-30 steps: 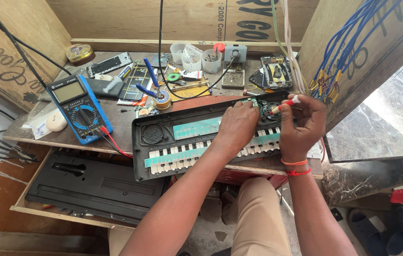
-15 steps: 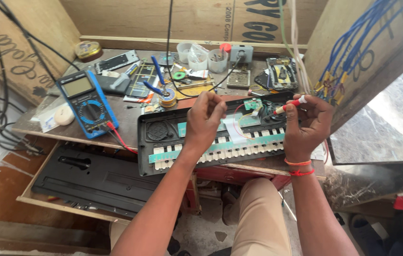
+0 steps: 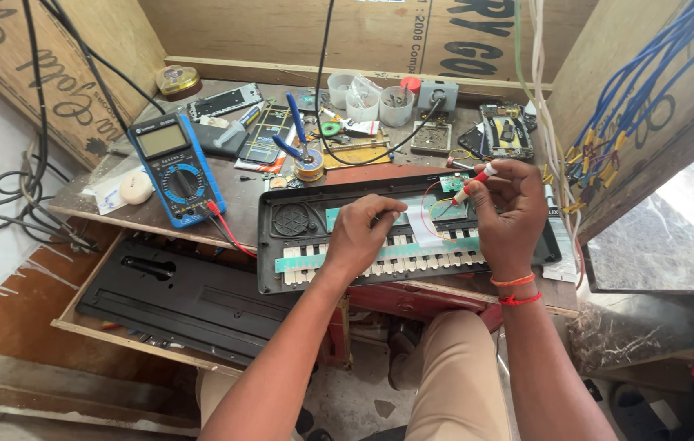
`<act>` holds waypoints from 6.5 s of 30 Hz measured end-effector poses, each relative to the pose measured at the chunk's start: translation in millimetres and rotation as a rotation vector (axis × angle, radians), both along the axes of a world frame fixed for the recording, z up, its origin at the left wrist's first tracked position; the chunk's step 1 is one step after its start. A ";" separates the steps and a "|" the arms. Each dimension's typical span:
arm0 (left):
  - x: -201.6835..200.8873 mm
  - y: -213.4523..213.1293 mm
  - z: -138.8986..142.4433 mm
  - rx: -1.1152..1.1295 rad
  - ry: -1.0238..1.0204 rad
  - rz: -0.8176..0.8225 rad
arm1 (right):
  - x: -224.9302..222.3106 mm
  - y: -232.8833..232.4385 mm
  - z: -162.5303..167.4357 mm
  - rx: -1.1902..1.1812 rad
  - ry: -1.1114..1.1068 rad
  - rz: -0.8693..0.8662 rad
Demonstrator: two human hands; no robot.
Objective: The person repairs a toy electronic keyboard at a cluttered workbench. They use a screwdriver to unscrew and lift the green circuit board and membrane strip from the keyboard casing, probe components with multimeter test leads, and reposition the board while working on the internal electronics.
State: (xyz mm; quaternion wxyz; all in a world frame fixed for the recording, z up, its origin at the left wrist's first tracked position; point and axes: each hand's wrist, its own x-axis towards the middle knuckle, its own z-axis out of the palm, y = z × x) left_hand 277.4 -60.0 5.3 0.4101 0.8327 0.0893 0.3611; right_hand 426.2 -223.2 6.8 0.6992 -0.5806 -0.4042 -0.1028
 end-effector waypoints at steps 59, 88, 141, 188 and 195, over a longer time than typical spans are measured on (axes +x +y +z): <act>-1.5 -3.5 -2.2 0.095 0.040 0.019 | 32.0 27.4 5.1 -0.124 0.061 0.072; 0.7 -3.1 -2.1 0.098 0.015 0.020 | 43.1 35.2 15.5 -0.178 0.113 0.221; -3.0 -5.1 1.2 0.097 0.043 0.013 | -14.9 34.5 27.3 -0.237 -0.051 -0.088; -3.0 -4.6 0.1 0.107 0.004 0.003 | 22.3 48.3 13.3 -0.135 0.229 0.259; -2.6 -3.9 1.3 0.112 0.004 -0.011 | 25.7 50.2 23.6 -0.171 0.294 0.359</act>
